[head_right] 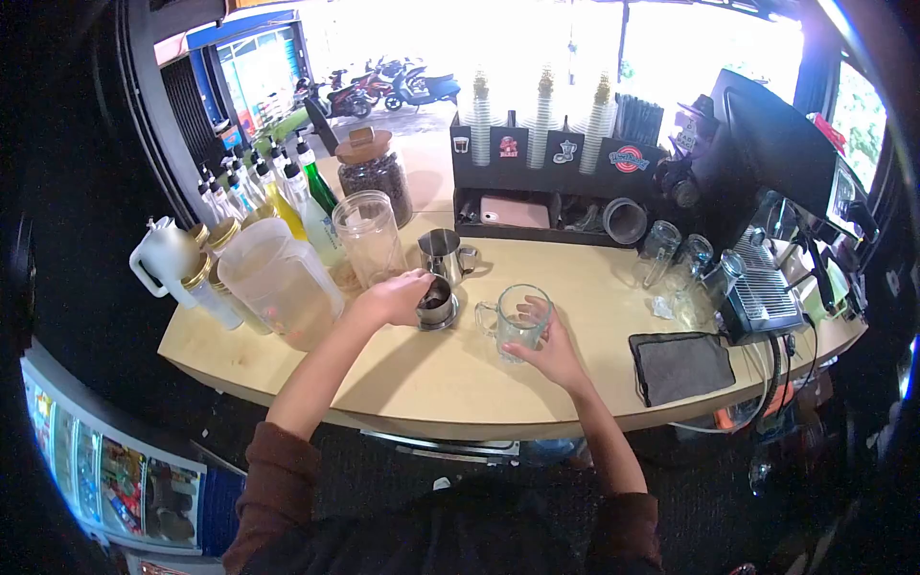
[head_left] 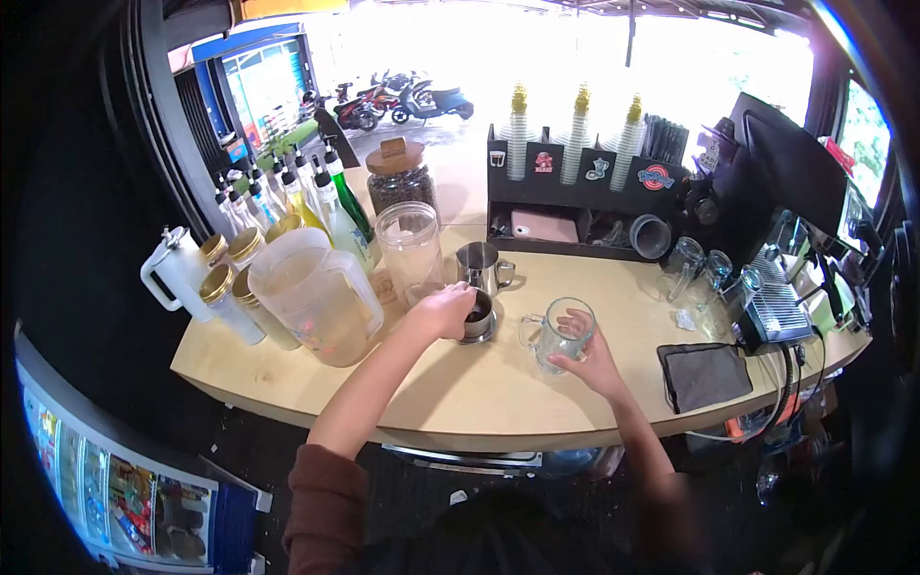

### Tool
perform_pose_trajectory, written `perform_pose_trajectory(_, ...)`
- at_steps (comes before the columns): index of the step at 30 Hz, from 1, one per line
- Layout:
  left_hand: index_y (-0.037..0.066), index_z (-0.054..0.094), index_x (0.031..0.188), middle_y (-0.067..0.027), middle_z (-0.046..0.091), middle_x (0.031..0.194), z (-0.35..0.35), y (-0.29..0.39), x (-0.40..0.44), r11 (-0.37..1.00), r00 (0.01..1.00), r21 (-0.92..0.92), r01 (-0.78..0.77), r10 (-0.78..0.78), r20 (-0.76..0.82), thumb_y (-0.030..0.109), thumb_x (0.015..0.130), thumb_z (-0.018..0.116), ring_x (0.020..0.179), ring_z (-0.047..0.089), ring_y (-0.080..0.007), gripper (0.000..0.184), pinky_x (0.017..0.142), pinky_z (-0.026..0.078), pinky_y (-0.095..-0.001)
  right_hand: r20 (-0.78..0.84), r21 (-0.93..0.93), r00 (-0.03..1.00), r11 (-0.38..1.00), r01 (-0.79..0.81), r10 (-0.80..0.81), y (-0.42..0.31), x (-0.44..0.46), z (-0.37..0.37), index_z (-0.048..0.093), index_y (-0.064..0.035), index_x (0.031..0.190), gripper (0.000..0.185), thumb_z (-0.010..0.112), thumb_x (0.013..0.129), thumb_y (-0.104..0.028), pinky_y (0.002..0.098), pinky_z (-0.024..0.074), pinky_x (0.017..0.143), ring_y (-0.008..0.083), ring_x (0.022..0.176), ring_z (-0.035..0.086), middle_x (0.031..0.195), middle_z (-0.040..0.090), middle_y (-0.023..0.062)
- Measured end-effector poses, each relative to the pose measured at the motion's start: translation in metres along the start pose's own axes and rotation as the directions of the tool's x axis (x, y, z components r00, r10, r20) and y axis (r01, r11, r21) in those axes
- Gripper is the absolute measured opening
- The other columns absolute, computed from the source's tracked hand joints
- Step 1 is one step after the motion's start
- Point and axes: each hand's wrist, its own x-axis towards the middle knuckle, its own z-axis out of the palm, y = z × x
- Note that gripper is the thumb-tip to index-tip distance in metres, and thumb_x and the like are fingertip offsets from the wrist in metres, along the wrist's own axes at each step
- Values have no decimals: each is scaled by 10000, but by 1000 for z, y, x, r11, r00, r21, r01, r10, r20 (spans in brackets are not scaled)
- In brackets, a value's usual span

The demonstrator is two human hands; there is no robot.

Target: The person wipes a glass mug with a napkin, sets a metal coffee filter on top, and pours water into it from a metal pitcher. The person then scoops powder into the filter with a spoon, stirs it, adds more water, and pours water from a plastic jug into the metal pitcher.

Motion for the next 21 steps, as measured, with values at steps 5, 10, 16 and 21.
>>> perform_pose_trajectory(5, 8, 482, 1106, -175, 508, 1131, 10, -5, 15, 994, 992, 108, -29, 42, -116, 16, 648, 644, 1082, 535, -326, 485, 883, 473, -398, -33, -1, 999, 1000, 13, -13, 1, -5, 1, 286, -41, 1354, 839, 794, 692, -119, 401, 383, 1021, 268, 1228, 444, 1299, 453, 174)
perform_pose_trajectory(10, 19, 498, 1075, -155, 513, 1108, 4, 3, 16, 988, 989, 150, 21, 1, -147, 18, 642, 650, 1055, 550, -312, 459, 859, 483, -394, -1, -26, 1000, 999, 19, -19, 4, -3, -4, 288, -38, 1351, 837, 796, 690, -115, 393, 385, 1016, 268, 1225, 447, 1295, 458, 174)
perform_pose_trajectory(16, 78, 509, 1130, -93, 556, 1094, 1, 8, 24, 966, 992, 250, 59, -29, -123, 210, 488, 799, 1075, 543, -257, 716, 858, 467, -389, 28, -53, 999, 998, 18, -16, -2, -3, -4, 287, -32, 1346, 833, 796, 693, -126, 377, 388, 1013, 257, 1197, 475, 1270, 478, 166)
perform_pose_trajectory(21, 92, 529, 1124, -102, 565, 1066, -18, 20, 15, 965, 998, 254, 64, -59, -30, 320, 454, 815, 1051, 551, -255, 764, 858, 466, -373, -5, -38, 999, 999, 37, -37, -3, -4, -1, 309, -52, 1322, 814, 805, 684, -141, 380, 398, 1003, 247, 1168, 502, 1258, 489, 159)
